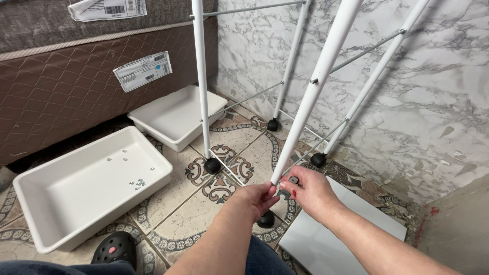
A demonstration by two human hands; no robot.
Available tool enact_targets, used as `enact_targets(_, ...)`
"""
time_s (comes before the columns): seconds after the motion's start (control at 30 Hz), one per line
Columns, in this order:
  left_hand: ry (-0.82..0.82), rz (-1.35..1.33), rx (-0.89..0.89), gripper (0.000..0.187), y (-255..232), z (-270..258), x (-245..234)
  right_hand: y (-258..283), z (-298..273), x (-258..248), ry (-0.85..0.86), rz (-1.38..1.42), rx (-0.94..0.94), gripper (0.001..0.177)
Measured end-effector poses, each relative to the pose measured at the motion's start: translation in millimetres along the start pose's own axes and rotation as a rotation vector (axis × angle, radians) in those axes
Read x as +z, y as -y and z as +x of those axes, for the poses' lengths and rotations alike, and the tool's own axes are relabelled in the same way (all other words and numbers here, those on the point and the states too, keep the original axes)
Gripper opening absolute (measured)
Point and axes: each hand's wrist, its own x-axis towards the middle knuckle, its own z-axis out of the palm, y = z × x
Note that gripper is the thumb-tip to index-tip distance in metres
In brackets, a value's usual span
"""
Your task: The person assembles a white metal rack by inserting bolts and tightening them with a small wrench. They attach vertical poles to horizontal supports and secure the joints, then lift and reposition the frame to continue assembly.
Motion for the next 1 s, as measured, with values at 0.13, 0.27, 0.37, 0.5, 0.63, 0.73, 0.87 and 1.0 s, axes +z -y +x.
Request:
enact_targets(0.13,-0.092,0.036,0.026,0.011,0,2,-10,0,-4,4,0.044,-0.050,0.079,0.024)
enact_targets(0.27,-0.140,0.009,0.079,0.011,-16,-13,-17,14,-11,16,0.096,0.034,0.076,0.019)
enact_targets(0.37,-0.037,-0.184,0.158,0.011,-39,-20,-23,36,-8,29,0.070,0.194,0.037,0.018)
enact_targets(0.5,0.097,-0.472,0.335,0.014,-84,-31,-34,76,15,50,0.089,0.558,0.004,0.015)
enact_targets(0.63,0.078,-0.608,0.446,0.018,-124,-65,-57,120,37,66,0.239,0.747,0.048,0.014)
enact_targets(0.73,0.013,-0.635,0.487,0.018,-152,-81,-75,153,53,89,0.287,0.695,0.105,0.014)
enact_targets(0.87,-0.045,-0.664,0.484,0.015,-186,-74,-112,187,84,137,0.341,0.676,0.157,0.014)
enact_targets(1.0,-0.141,-0.804,0.438,0.033,-230,-42,-148,204,139,199,0.422,0.608,0.243,0.018)
